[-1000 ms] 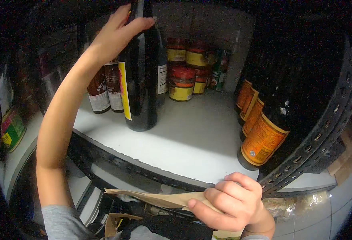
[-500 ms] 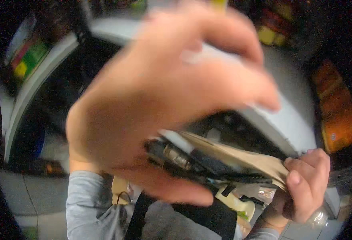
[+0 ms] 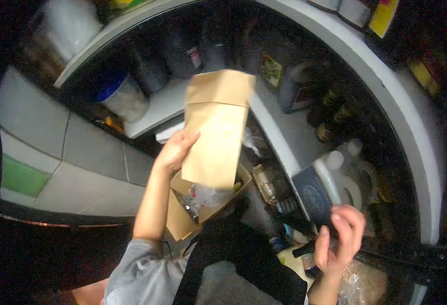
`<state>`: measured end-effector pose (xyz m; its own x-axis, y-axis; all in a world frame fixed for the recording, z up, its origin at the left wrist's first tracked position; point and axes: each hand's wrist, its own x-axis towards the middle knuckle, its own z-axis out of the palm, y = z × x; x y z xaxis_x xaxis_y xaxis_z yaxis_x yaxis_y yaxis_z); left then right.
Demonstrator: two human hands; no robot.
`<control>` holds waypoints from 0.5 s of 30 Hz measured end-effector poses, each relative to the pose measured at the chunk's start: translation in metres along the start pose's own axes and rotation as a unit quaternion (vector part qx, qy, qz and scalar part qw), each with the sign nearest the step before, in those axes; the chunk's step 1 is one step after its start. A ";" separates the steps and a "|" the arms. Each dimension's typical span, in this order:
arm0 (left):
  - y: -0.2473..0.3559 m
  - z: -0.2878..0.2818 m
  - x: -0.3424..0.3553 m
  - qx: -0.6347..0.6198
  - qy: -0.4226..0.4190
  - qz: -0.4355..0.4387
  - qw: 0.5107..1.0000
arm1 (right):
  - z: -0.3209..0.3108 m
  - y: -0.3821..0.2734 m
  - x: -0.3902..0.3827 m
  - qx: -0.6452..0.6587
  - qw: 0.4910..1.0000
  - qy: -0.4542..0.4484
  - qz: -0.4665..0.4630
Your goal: The person organizes various pantry supplies by moving packets of items from a shelf into a plastic bin, rearranging bottles and jars on the shelves, and placing bottles into a cardboard box on the floor.
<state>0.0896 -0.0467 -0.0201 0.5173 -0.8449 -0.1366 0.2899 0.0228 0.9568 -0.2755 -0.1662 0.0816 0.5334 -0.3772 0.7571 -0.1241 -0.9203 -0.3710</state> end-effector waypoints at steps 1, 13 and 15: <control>-0.016 -0.011 -0.001 -0.117 0.061 -0.016 0.991 | 0.003 0.000 -0.008 0.000 0.998 -0.048 0.049; -0.075 -0.118 0.065 -0.371 0.202 0.024 0.906 | 0.055 -0.004 -0.066 0.095 0.948 -0.257 0.163; -0.072 -0.115 0.092 -0.421 0.174 0.033 0.890 | 0.063 -0.005 -0.062 0.081 0.945 -0.267 0.172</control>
<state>0.2087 -0.0644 -0.1312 0.7313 -0.6139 -0.2972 0.6737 0.5822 0.4552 -0.2549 -0.1320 0.0029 0.8360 -0.5057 0.2132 -0.2611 -0.7081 -0.6560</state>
